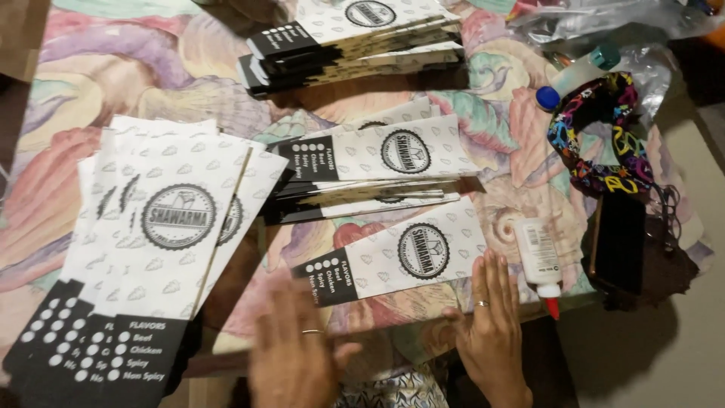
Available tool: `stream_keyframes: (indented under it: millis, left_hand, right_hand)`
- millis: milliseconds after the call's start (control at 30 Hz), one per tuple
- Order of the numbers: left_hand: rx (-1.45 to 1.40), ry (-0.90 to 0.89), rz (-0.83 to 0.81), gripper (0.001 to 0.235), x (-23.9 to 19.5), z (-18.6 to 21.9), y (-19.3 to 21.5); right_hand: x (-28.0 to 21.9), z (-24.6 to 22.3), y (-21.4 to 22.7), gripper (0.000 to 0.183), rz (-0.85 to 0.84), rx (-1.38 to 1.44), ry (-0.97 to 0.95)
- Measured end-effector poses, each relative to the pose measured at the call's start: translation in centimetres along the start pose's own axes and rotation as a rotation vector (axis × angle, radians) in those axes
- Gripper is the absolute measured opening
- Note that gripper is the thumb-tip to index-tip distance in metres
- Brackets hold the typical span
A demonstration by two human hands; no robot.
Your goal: The person repeatedly applies glue from a white bottle to the edge of printed paper sleeves and folds them to form a sealed sleeve. They handle each sleeve one at a time, pressing the glued edge to secure it, and place the finished sleeves into a growing stack on the table.
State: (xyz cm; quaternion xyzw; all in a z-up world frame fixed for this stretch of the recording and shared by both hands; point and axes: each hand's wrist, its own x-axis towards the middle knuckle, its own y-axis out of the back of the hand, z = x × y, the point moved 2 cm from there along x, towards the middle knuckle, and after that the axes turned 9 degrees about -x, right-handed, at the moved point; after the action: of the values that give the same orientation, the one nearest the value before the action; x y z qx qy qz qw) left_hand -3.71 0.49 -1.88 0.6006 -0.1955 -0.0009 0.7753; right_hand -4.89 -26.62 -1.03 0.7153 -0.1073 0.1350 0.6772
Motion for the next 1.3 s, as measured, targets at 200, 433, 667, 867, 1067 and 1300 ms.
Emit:
stream_keyframes:
  millis: [200,433,667,867,1067,1300]
  left_hand:
    - [-0.091,-0.309,0.046,0.081,0.6,2.4,-1.1]
    - [-0.163,-0.418,0.065,0.088,-0.4,-1.4,-0.3]
    - [-0.225,-0.378,0.128,0.056,-0.2,-1.3,-0.4]
    - [-0.344,-0.303,0.227,0.056,1.2,0.1,0.5]
    - [-0.104,-0.274,0.047,0.089,4.0,2.7,-1.1]
    - [-0.042,-0.061,0.022,0.116,2.4,-0.8,0.5]
  right_hand:
    - [0.2,0.2,0.6,0.074,0.028,0.080,-0.005]
    - [3.1,-6.9,1.8,0.092,-0.052,0.300,0.237]
    - [4.6,-9.1,0.4,0.105,-0.194,0.069,0.447]
    - [5.7,-0.6,-0.4,0.074,-0.334,-0.156,-0.006]
    - [5.8,-0.3,-0.6,0.086,-0.324,-0.123,0.014]
    - [5.3,0.6,-1.5,0.085,-0.350,-0.158,-0.002]
